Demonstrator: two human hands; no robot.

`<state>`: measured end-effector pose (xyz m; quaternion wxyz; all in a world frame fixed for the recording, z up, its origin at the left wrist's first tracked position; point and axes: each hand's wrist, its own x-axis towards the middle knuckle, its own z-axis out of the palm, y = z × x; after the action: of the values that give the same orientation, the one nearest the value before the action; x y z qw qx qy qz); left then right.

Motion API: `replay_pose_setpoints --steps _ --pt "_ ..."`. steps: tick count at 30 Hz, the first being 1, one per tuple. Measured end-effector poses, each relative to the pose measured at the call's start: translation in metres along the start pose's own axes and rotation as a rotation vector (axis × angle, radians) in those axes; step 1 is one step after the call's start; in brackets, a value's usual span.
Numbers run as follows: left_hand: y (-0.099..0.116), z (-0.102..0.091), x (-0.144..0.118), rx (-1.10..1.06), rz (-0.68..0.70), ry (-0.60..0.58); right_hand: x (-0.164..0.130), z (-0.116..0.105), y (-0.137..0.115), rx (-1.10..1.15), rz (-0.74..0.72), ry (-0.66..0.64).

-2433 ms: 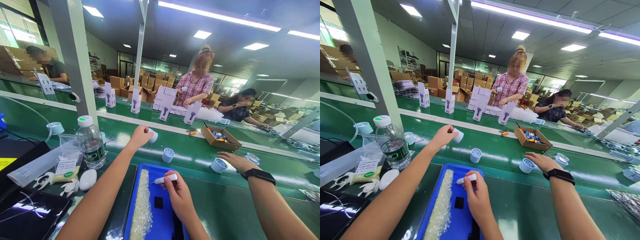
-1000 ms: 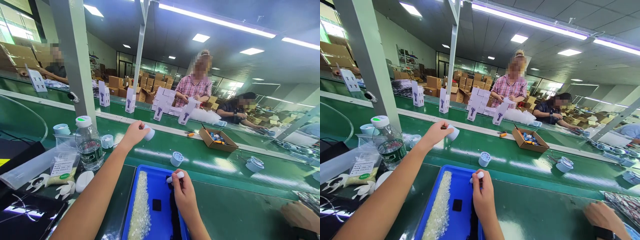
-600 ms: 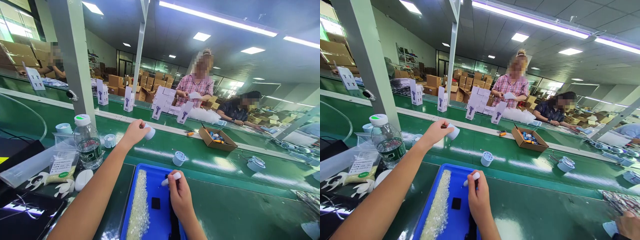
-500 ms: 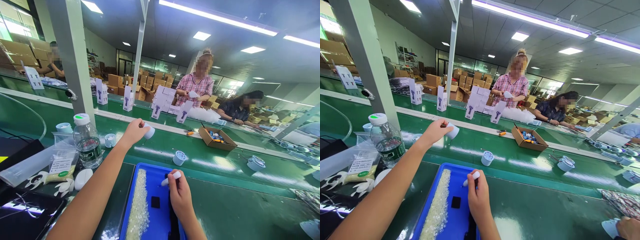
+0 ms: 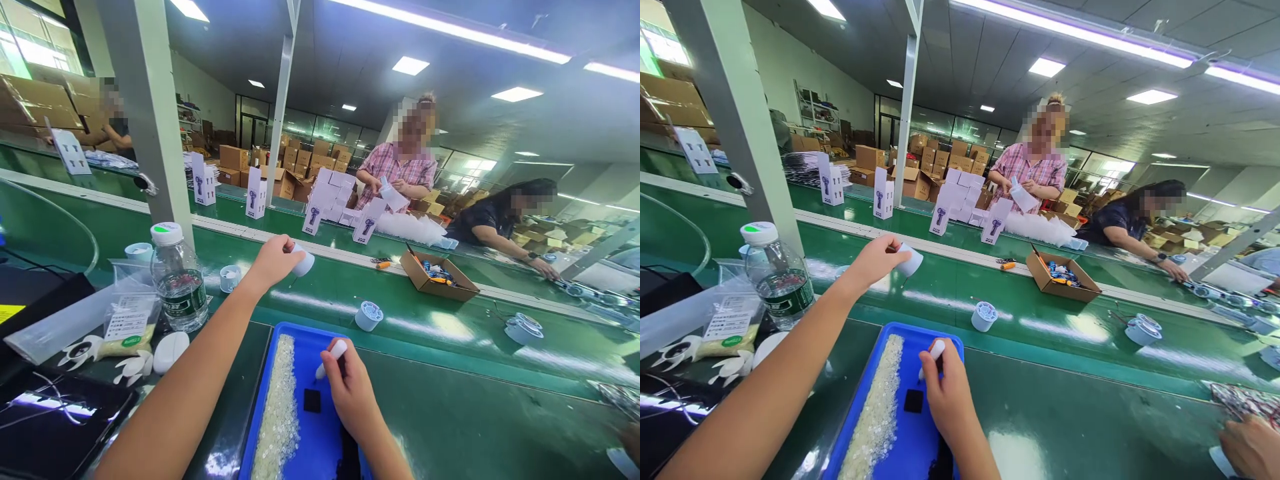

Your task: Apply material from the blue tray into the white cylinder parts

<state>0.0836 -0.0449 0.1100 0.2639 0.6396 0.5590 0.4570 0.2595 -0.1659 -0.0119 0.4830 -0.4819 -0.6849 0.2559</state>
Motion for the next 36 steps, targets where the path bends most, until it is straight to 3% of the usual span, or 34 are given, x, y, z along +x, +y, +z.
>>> replay_pose_setpoints --steps 8,14,22,27,31,36 --pt "0.004 0.005 -0.004 -0.004 0.037 -0.027 0.001 -0.005 0.002 -0.007 -0.002 0.128" --pt "0.008 0.003 -0.006 0.002 0.033 -0.021 -0.001 -0.007 0.001 -0.011 0.004 0.081" --pt "0.013 0.000 -0.009 0.013 0.033 -0.037 -0.011 -0.009 -0.007 -0.269 -0.306 -0.061" --pt "0.016 -0.003 -0.011 0.024 0.022 -0.061 -0.014 -0.011 -0.011 -0.329 -0.462 -0.062" --pt "0.014 -0.003 -0.011 0.028 0.030 -0.047 -0.014 -0.013 -0.010 -0.262 -0.438 -0.052" --pt "0.011 -0.001 -0.009 0.025 0.039 -0.045 -0.010 -0.016 -0.003 -0.226 -0.307 0.087"
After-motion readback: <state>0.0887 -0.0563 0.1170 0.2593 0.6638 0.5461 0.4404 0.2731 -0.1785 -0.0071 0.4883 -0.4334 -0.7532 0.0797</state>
